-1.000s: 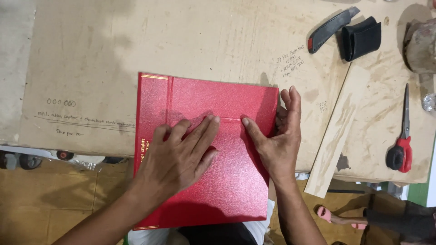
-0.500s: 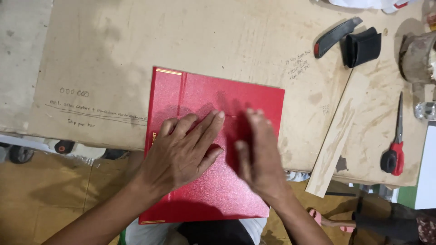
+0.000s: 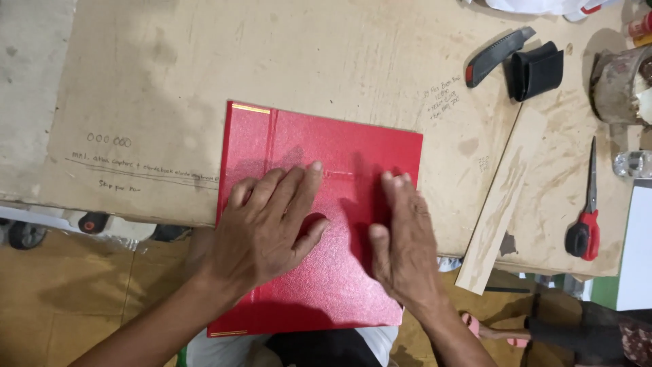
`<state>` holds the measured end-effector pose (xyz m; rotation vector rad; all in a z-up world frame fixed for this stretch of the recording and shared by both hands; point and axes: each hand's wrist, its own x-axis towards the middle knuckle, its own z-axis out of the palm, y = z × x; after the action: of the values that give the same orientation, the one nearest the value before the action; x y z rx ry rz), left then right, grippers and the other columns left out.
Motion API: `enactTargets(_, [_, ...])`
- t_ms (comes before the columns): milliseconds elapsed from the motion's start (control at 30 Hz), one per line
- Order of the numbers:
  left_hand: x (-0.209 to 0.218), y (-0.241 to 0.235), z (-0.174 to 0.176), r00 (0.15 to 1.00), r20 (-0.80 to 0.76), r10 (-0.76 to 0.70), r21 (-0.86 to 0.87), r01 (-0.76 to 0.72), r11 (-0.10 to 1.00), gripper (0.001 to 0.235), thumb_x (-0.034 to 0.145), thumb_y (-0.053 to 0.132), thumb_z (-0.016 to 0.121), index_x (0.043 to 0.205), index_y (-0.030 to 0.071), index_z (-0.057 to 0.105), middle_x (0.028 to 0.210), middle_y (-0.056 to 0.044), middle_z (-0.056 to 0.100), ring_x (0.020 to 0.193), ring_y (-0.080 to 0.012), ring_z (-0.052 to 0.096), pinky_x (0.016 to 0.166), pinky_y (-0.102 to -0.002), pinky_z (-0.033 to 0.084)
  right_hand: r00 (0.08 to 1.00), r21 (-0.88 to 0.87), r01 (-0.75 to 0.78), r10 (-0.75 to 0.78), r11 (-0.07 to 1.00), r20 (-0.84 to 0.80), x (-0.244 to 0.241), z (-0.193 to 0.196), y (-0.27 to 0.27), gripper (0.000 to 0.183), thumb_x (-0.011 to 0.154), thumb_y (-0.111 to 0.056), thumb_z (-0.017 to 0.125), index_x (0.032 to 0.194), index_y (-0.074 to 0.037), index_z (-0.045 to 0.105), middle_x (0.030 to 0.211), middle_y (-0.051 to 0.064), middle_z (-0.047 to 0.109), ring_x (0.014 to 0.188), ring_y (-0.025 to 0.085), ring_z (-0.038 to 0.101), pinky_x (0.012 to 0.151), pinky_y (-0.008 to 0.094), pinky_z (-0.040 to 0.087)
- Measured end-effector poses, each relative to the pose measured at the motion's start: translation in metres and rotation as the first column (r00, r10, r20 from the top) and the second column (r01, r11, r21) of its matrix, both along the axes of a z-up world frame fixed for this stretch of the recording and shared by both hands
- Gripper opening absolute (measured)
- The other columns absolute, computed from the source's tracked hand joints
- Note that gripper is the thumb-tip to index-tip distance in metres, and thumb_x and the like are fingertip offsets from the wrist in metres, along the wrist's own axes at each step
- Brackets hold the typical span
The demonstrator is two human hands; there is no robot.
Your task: Using a utility knife to cut a label and then applying it precisely to the front of a red folder.
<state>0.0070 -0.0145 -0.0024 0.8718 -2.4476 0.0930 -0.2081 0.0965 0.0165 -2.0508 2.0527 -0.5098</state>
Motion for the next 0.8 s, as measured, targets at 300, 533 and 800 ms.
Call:
enactTargets(300, [-0.036, 0.019, -0.007, 0.963, 0.250, -0.102, 0.226, 0.044, 0.973, 0.062, 0.102, 0.036, 0.040, 0.161, 0.020, 0.032, 0.158, 0.001, 0.049, 0.120, -0.0257, 0.054, 0.083, -0.050, 0.046, 0.978, -0.026, -0.028, 0.033, 0.999, 0.205, 0.012, -0.010, -0.007, 0.059, 0.113, -0.022, 0.033, 0.161, 0.003, 0.008, 0.166, 0.019, 0.036, 0.156, 0.032, 0.037, 0.132, 0.053, 0.018])
enactTargets(533, [-0.029, 0.020, -0.009, 0.972, 0.226, -0.063, 0.211, 0.015, 0.977, 0.064, 0.103, 0.039, 0.041, 0.162, 0.017, 0.029, 0.156, 0.002, 0.053, 0.123, -0.0237, 0.055, 0.085, -0.044, 0.046, 0.996, 0.010, -0.074, 0.074, 0.997, 0.049, 0.009, -0.016, -0.010, 0.056, 0.113, -0.028, 0.028, 0.160, 0.000, 0.019, 0.164, 0.015, 0.041, 0.158, 0.039, 0.028, 0.130, 0.056, 0.017])
enactTargets(800, [-0.001, 0.009, -0.007, 0.979, 0.201, 0.042, 0.104, -0.064, 0.993, 0.066, 0.104, 0.059, 0.042, 0.155, 0.018, 0.043, 0.151, 0.003, 0.061, 0.114, -0.0214, 0.059, 0.081, -0.040, 0.048, 0.960, -0.014, -0.057, 0.059, 0.998, 0.275, 0.008, -0.008, -0.008, 0.061, 0.115, -0.033, 0.025, 0.162, -0.005, 0.001, 0.163, 0.021, 0.040, 0.155, 0.036, 0.037, 0.132, 0.058, 0.012])
